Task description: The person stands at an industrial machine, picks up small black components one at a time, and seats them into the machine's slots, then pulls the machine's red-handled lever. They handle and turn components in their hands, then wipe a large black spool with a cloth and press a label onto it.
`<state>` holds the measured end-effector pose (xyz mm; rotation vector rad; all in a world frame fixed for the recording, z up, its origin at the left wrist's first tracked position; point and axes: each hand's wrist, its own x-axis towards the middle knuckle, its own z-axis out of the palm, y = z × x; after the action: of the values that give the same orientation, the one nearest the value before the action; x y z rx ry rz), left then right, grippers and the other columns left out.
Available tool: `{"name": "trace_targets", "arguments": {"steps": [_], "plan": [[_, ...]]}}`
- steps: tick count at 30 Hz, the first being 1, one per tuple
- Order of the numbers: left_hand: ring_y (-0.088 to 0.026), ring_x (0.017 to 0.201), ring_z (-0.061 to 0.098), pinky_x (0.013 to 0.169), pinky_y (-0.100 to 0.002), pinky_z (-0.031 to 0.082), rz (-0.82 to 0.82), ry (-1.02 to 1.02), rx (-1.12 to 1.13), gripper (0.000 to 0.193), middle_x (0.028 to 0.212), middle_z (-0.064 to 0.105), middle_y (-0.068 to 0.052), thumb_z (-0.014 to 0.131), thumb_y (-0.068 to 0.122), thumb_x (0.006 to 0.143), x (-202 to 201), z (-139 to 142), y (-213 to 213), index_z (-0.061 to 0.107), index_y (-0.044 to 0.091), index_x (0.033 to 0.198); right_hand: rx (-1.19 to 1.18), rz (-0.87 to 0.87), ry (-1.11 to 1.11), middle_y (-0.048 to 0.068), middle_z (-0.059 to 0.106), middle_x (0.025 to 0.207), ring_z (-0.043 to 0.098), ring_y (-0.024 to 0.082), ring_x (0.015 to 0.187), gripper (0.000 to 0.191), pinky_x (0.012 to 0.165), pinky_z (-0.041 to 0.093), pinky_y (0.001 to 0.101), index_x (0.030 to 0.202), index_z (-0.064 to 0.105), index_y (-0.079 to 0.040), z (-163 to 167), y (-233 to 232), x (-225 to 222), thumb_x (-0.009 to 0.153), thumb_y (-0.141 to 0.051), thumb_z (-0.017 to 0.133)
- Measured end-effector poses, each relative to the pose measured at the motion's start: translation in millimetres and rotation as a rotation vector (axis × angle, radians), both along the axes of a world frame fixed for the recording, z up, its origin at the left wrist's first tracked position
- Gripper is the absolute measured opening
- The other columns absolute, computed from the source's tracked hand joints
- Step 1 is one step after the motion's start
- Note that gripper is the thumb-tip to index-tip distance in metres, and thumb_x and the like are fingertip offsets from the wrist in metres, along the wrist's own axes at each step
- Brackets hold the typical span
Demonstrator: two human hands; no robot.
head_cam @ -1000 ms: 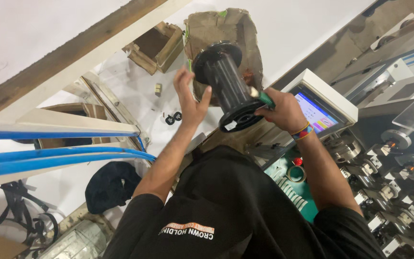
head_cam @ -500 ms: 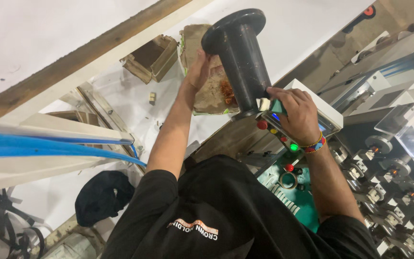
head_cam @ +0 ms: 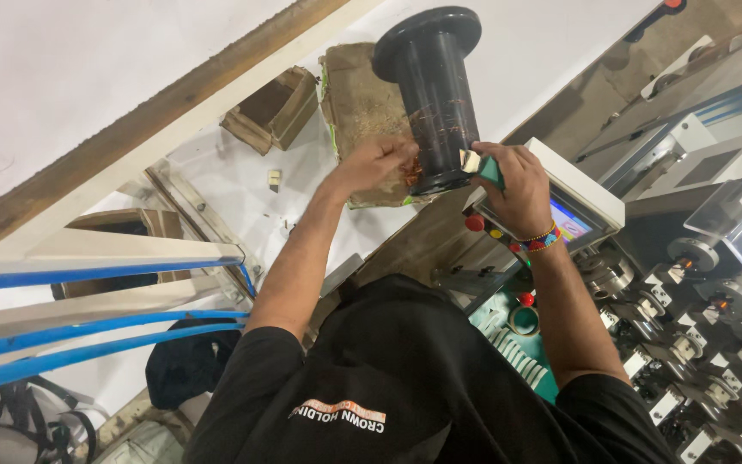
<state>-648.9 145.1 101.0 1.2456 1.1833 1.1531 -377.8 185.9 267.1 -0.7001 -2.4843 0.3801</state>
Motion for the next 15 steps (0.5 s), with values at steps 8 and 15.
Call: {"name": "trace_targets", "arguments": {"steps": [8,15], "plan": [[-0.026,0.106,0.072,0.098,-0.042,0.056,0.585,-1.163,0.453,0.018,0.103,0.071,-0.010,0.049,0.018,0.102,-69,39,59,0.057,0.007,0.090,-0.240,0.002,-0.022,0.012,0.070,0.104,0.067,0.031,0.095,0.047,0.083,0.053,0.0407,0.124,0.067,-0.007,-4,-22,12,0.080,-0.005,0.083],[-0.023,0.116,0.062,0.106,-0.035,0.051,0.451,-0.297,0.122,0.026,0.118,0.067,-0.013,0.057,0.021,0.108,-55,26,80,0.064,-0.003,0.114,-0.559,0.068,0.108,0.009,0.073,0.115,0.071,0.016,0.099,0.039,0.085,0.058,0.0324,0.115,0.069,-0.007,30,-29,54,0.079,-0.009,0.084]]}}
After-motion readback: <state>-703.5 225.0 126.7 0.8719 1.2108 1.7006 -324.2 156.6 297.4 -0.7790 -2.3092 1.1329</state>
